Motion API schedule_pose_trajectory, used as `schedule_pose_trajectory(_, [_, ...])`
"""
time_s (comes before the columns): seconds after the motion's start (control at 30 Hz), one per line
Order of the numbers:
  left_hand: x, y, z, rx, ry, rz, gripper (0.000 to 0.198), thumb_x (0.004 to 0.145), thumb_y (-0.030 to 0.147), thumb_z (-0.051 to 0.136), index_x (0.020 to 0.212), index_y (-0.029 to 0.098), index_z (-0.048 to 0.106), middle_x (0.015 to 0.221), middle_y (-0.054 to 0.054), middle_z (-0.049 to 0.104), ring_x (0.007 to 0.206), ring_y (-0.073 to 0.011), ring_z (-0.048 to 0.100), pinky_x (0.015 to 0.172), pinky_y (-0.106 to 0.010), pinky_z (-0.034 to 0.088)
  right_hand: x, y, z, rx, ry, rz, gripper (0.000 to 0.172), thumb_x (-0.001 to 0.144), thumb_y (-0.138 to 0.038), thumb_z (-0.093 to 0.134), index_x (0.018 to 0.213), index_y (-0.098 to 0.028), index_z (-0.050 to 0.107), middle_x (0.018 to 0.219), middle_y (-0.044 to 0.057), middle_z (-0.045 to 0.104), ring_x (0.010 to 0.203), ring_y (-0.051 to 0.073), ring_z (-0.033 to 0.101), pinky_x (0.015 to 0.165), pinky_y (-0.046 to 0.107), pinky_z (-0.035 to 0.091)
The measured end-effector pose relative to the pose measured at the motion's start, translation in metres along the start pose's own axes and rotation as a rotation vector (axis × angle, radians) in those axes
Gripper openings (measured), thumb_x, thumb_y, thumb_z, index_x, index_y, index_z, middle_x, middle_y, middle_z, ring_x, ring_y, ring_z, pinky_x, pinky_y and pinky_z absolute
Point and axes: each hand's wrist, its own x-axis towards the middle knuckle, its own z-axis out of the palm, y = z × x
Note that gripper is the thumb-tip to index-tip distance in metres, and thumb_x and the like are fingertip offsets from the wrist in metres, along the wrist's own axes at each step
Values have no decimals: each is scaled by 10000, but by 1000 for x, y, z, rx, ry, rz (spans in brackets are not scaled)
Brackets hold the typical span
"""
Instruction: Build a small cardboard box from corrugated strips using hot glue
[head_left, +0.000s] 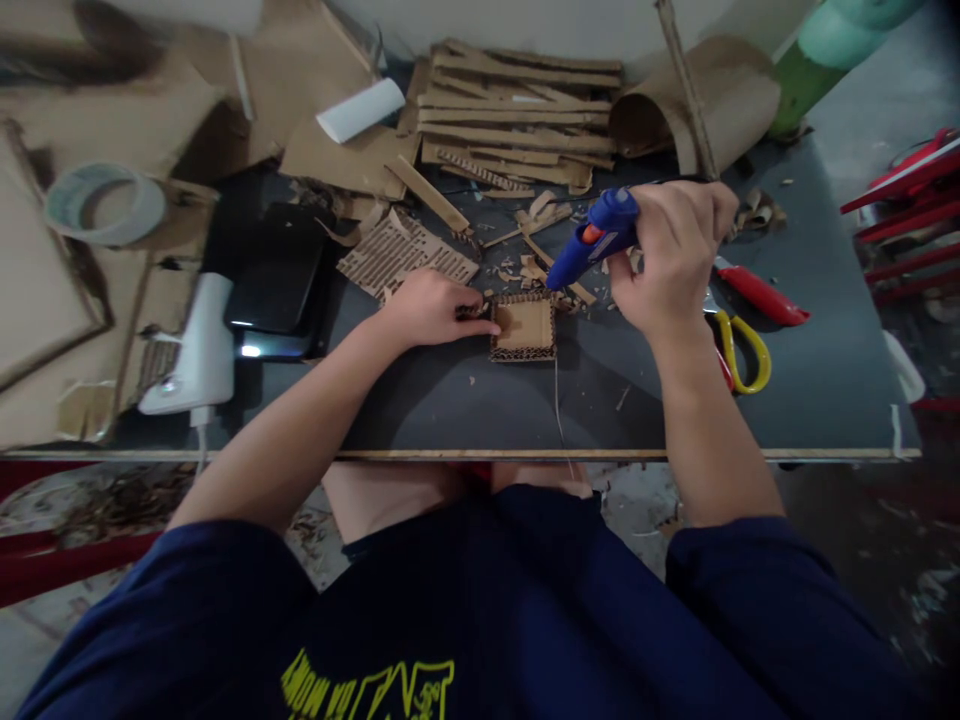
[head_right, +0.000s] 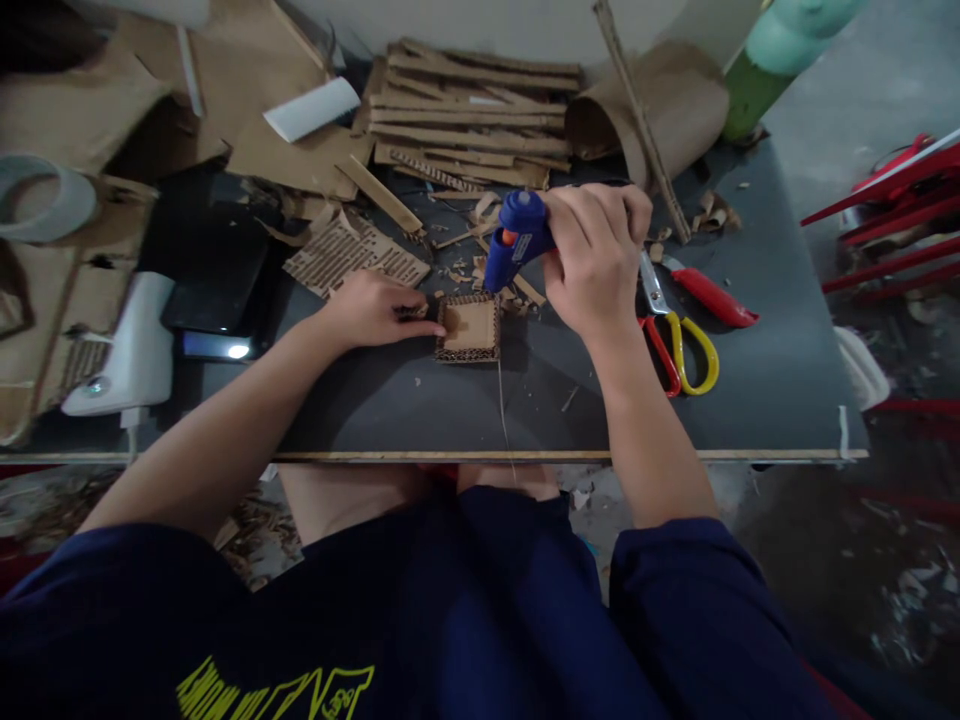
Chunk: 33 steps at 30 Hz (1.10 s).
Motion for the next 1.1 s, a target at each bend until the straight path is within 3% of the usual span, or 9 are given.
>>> schedule_pose_trajectory(0.27, [0,3,0,90,-39,-9,686,926,726,360,635,162,621,561,-38,565,559,-145,521,545,-255,200,0,6,14,-44,36,73,384,884,-363,537,1257,-278,561,1203,122,645,1180,376,545,996,587,389])
schedule_pose_trajectory(0.63, [0,4,3,172,-9,68,705,966,692,303,658,167,660,587,-61,645,580,-183,601,550,-269,193,-4,-10,20,-22,-95,11,365,904,-340,540,1244,-209,568,1175,137,670,1131,343,599,973,552,431])
schedule_pose_trajectory(1.1, [0,3,3,215,-10,78,756,965,711,240,697,170,695,564,-65,639,574,-206,626,538,-276,190,-6,-19,28,61,-199,-7,432,923,-196,477,1346,-270,529,1280,111,637,1244,349,559,1040,586,411])
